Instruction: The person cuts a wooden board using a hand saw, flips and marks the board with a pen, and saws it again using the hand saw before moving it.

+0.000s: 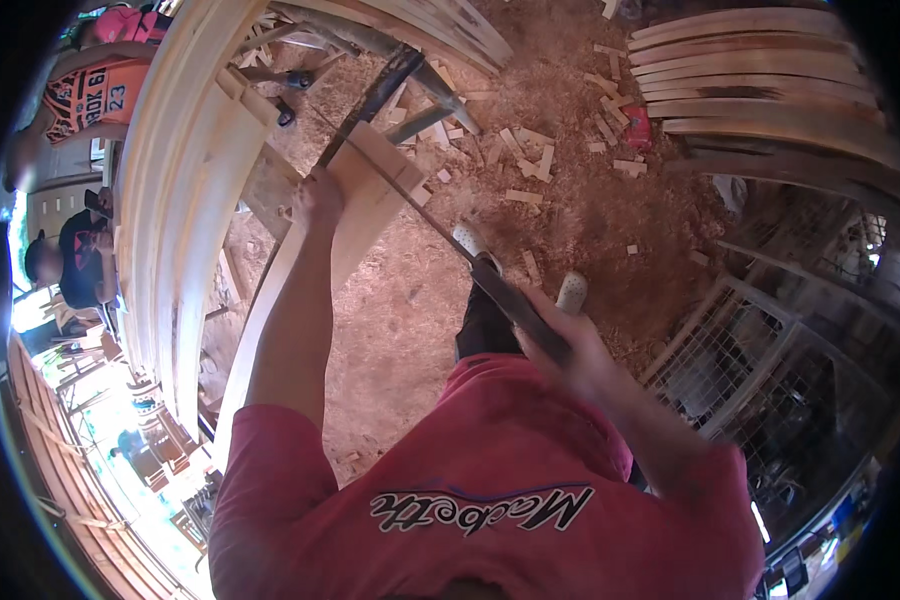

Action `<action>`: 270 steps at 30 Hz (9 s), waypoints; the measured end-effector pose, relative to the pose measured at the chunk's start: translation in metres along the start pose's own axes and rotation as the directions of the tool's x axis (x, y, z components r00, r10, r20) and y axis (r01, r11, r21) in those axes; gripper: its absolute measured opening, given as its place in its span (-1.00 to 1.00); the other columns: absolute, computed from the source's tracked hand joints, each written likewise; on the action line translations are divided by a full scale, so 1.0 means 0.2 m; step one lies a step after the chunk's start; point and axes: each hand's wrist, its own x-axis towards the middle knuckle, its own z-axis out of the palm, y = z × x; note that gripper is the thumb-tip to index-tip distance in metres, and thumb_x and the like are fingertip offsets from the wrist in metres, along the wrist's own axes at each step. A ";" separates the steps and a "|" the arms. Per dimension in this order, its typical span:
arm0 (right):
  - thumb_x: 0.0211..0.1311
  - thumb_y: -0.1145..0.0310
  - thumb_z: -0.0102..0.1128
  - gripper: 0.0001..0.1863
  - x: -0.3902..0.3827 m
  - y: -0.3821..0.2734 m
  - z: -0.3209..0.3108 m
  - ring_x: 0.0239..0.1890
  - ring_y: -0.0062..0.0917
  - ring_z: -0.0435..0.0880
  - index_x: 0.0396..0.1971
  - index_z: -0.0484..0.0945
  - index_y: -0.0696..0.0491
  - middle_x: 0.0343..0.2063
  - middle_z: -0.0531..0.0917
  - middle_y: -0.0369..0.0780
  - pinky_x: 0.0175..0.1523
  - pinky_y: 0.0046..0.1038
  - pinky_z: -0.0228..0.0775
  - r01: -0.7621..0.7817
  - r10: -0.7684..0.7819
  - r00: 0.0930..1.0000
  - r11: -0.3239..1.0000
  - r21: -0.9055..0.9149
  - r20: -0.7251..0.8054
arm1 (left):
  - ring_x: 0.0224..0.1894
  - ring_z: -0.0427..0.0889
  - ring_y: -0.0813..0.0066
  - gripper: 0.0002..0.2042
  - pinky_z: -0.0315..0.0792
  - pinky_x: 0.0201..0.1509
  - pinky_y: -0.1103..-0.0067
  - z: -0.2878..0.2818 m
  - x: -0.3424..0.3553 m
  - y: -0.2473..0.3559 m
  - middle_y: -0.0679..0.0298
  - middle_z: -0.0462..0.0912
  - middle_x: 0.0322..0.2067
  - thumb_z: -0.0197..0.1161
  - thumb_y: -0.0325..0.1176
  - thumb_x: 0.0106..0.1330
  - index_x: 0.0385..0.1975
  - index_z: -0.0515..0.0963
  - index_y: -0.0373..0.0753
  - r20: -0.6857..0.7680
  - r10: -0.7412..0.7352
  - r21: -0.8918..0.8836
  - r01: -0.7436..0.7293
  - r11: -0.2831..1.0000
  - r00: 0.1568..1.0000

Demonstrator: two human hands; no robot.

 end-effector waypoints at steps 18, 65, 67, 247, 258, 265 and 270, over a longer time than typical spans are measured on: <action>0.31 0.50 0.20 -0.42 0.28 0.06 0.10 -0.21 -0.50 0.70 0.34 0.34 0.07 -0.25 0.66 -0.14 -0.12 -0.48 0.50 0.159 -0.157 0.987 0.986 0.048 -0.041 | 0.11 0.60 -0.04 -0.40 0.06 0.35 -0.04 0.11 0.10 -0.08 -0.03 0.67 0.01 -0.37 0.00 0.47 -0.07 0.65 -0.25 -0.030 0.015 -0.066 -0.017 0.998 0.999; 0.19 0.61 0.25 -0.57 -0.08 0.30 0.16 -0.52 -0.66 0.50 0.08 0.46 0.18 -0.47 0.56 -0.36 -0.40 -0.55 0.38 -0.003 0.033 0.837 0.998 0.056 -0.545 | -0.08 0.71 0.26 -0.57 0.34 0.21 0.27 0.01 -0.02 -0.23 0.07 0.74 -0.15 -0.01 -0.09 0.45 -0.27 0.69 -0.33 -0.173 -0.028 -0.854 -0.136 0.501 0.985; 0.21 0.61 0.19 -0.45 -0.16 0.31 0.15 -0.53 -0.65 0.49 0.23 0.34 0.21 -0.43 0.59 -0.32 -0.42 -0.54 0.36 -0.028 0.030 0.880 1.000 0.012 -0.474 | -0.09 0.66 0.35 -0.70 0.49 0.03 0.43 0.11 -0.02 -0.53 0.14 0.70 -0.21 0.21 -0.20 0.40 -0.09 0.64 -0.31 -0.057 -0.125 -0.997 -0.051 0.053 0.991; 0.35 0.44 0.16 -0.42 0.20 -0.28 0.46 -0.13 -0.57 0.57 0.35 0.30 0.19 -0.09 0.60 -0.17 -0.02 -0.50 0.43 0.115 -0.189 0.971 0.907 -0.406 -0.148 | 0.23 0.55 0.06 -0.22 0.38 0.32 0.26 -0.11 0.20 -0.01 -0.03 0.60 0.13 -0.36 0.31 0.46 0.15 0.57 -0.25 0.295 0.351 -0.455 -0.192 0.869 0.889; 0.34 0.45 0.18 -0.37 0.22 -0.16 0.33 -0.13 -0.48 0.70 0.38 0.23 0.22 -0.12 0.68 -0.05 -0.07 -0.47 0.50 0.170 -0.192 0.980 0.938 -0.302 -0.043 | 0.21 0.56 -0.03 -0.10 0.43 0.25 0.25 -0.20 0.10 0.01 -0.07 0.65 0.05 -0.25 0.58 0.20 0.04 0.66 -0.14 0.251 0.224 -0.270 -0.155 0.950 0.942; 0.31 0.52 0.19 -0.35 0.03 -0.21 0.30 -0.11 -0.44 0.72 0.38 0.21 0.25 -0.10 0.67 0.00 -0.04 -0.48 0.51 0.086 -0.102 0.994 0.953 -0.290 -0.038 | 0.15 0.61 0.05 -0.13 0.46 0.21 0.25 -0.13 0.14 0.00 -0.02 0.69 -0.02 -0.26 0.55 0.22 0.05 0.64 -0.09 0.282 0.235 -0.230 -0.172 0.958 0.930; 0.28 0.57 0.20 -0.33 -0.07 -0.20 0.24 -0.08 -0.49 0.69 0.38 0.20 0.27 -0.08 0.68 -0.01 -0.01 -0.48 0.50 0.055 -0.066 0.997 0.963 -0.263 -0.036 | 0.05 0.67 0.02 -0.13 0.49 0.12 0.22 -0.06 0.15 -0.01 -0.01 0.74 -0.15 -0.26 0.57 0.23 -0.12 0.72 -0.13 0.169 0.232 -0.230 -0.191 0.954 0.958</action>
